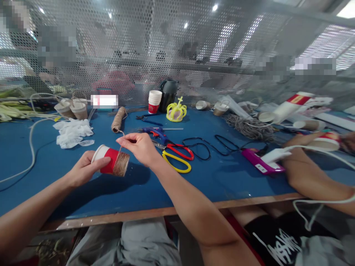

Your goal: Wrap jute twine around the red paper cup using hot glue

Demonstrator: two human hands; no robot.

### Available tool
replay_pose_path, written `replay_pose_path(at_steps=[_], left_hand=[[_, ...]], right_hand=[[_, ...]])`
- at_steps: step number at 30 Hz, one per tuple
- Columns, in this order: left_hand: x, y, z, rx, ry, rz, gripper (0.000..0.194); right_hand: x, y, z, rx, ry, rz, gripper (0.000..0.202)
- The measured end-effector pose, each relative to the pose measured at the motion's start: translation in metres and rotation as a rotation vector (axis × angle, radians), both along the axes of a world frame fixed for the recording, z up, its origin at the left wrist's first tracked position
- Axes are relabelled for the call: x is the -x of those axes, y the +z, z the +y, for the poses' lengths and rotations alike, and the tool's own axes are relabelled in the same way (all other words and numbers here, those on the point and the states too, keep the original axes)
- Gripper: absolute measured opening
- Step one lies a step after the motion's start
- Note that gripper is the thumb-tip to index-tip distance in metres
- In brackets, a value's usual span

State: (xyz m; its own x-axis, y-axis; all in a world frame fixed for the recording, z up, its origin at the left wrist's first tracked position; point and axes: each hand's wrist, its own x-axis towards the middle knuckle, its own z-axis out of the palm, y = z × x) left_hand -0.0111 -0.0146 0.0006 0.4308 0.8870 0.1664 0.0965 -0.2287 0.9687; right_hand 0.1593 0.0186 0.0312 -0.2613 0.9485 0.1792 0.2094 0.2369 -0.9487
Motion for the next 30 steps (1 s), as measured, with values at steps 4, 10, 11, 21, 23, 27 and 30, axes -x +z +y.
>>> replay_pose_path(at_steps=[4, 10, 11, 21, 23, 27, 30], left_hand=[[0.0004, 0.0009, -0.0004, -0.040, -0.006, -0.002, 0.035], [-0.0008, 0.0046, -0.0010, -0.106, 0.020, 0.015, 0.037], [-0.0008, 0.0048, -0.0013, -0.116, 0.023, 0.016, 0.038], [-0.0016, 0.0039, -0.0021, -0.154, 0.062, 0.004, 0.040], [-0.0020, 0.0044, -0.0024, -0.140, 0.060, -0.006, 0.040], [-0.0020, 0.0035, -0.0025, -0.112, 0.064, -0.024, 0.038], [-0.0013, 0.0012, -0.0012, -0.070, 0.063, -0.046, 0.038]], right_hand=[[0.0008, -0.0009, -0.0002, 0.029, 0.003, -0.034, 0.022], [0.0015, -0.0051, 0.0007, 0.064, 0.035, -0.017, 0.024], [0.0017, -0.0056, 0.0009, 0.072, 0.043, -0.012, 0.024], [0.0027, -0.0064, 0.0009, 0.104, 0.071, -0.005, 0.026], [0.0029, -0.0054, 0.0003, 0.108, 0.066, -0.014, 0.025], [0.0033, -0.0049, -0.0003, 0.094, 0.062, -0.056, 0.025], [0.0031, -0.0078, 0.0016, 0.090, 0.074, -0.079, 0.027]])
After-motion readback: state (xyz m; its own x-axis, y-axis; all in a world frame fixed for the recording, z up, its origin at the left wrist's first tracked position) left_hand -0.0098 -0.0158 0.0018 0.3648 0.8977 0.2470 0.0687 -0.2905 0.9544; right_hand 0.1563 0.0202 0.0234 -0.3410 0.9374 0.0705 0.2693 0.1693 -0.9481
